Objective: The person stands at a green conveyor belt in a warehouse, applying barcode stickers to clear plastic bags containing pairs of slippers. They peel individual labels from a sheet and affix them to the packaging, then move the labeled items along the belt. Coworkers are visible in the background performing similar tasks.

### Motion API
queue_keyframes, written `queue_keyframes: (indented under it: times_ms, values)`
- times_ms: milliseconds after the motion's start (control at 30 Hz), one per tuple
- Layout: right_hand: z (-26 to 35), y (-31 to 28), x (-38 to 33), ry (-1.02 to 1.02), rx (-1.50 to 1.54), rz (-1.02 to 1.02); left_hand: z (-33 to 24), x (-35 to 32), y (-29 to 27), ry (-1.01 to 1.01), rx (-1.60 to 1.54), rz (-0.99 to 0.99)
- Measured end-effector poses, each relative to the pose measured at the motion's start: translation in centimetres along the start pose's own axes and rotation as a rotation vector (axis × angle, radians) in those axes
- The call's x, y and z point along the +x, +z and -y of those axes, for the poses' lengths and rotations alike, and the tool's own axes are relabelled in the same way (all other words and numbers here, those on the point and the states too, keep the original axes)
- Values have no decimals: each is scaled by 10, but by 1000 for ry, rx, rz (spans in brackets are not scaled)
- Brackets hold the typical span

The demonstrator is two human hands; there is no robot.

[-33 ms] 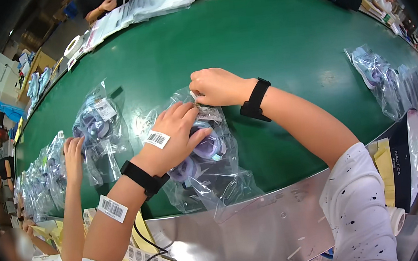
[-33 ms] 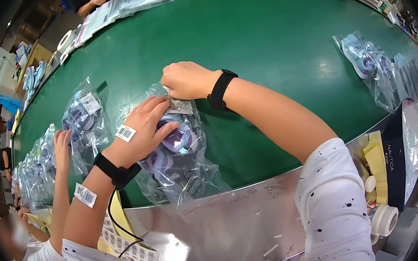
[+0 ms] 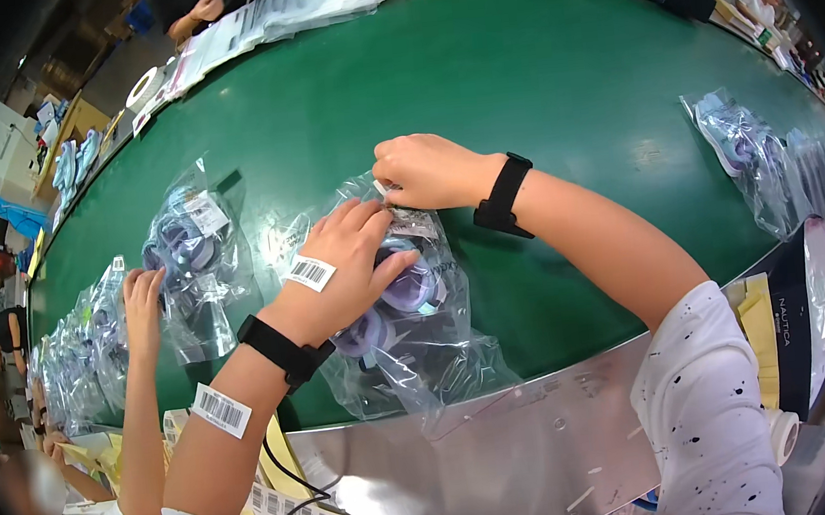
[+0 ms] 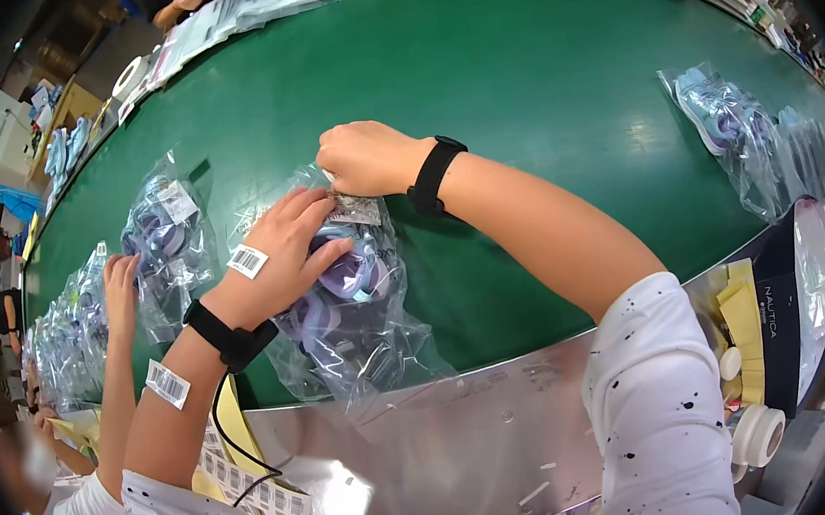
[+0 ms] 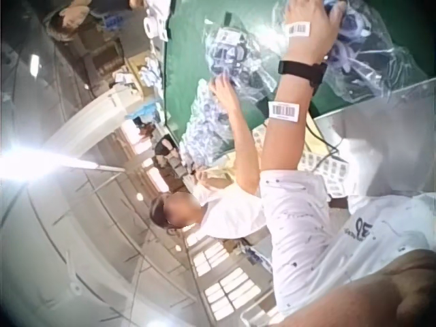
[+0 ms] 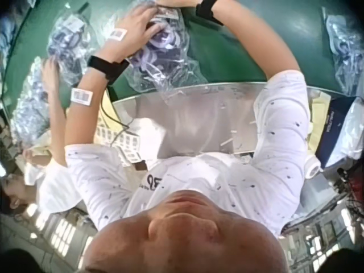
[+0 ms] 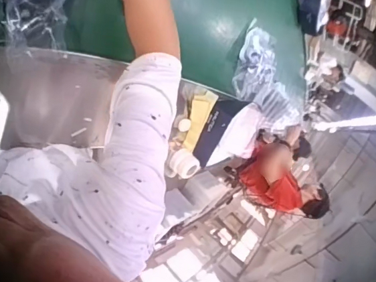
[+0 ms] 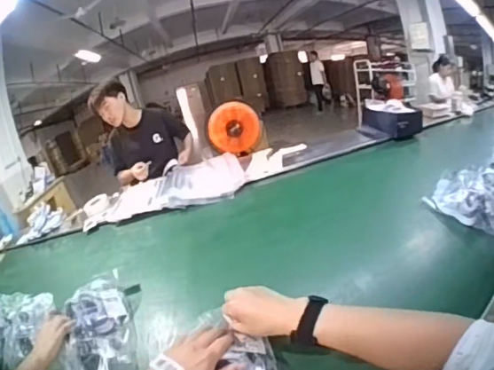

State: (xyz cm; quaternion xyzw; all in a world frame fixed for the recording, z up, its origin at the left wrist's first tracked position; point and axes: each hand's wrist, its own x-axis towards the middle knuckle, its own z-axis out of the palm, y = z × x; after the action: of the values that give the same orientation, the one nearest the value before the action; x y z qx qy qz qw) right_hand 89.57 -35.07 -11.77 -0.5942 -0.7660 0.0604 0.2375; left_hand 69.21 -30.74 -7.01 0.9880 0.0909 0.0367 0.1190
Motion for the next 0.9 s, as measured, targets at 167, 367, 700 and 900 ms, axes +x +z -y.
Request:
queue_keyframes:
  times_ms: [167, 367, 700, 900]
  values:
    - [1, 5, 9, -39, -79, 37, 1, 1, -4, -7, -22, 16]
    - [-9, 22, 14, -13, -112, -113, 6, -8, 0, 7, -29, -58]
    - [-27, -11, 12, 798, 1067, 259, 7, -24, -4, -13, -69, -133]
    - [-26, 4, 21, 745, 1127, 132, 10, -27, -8, 4, -69, -128]
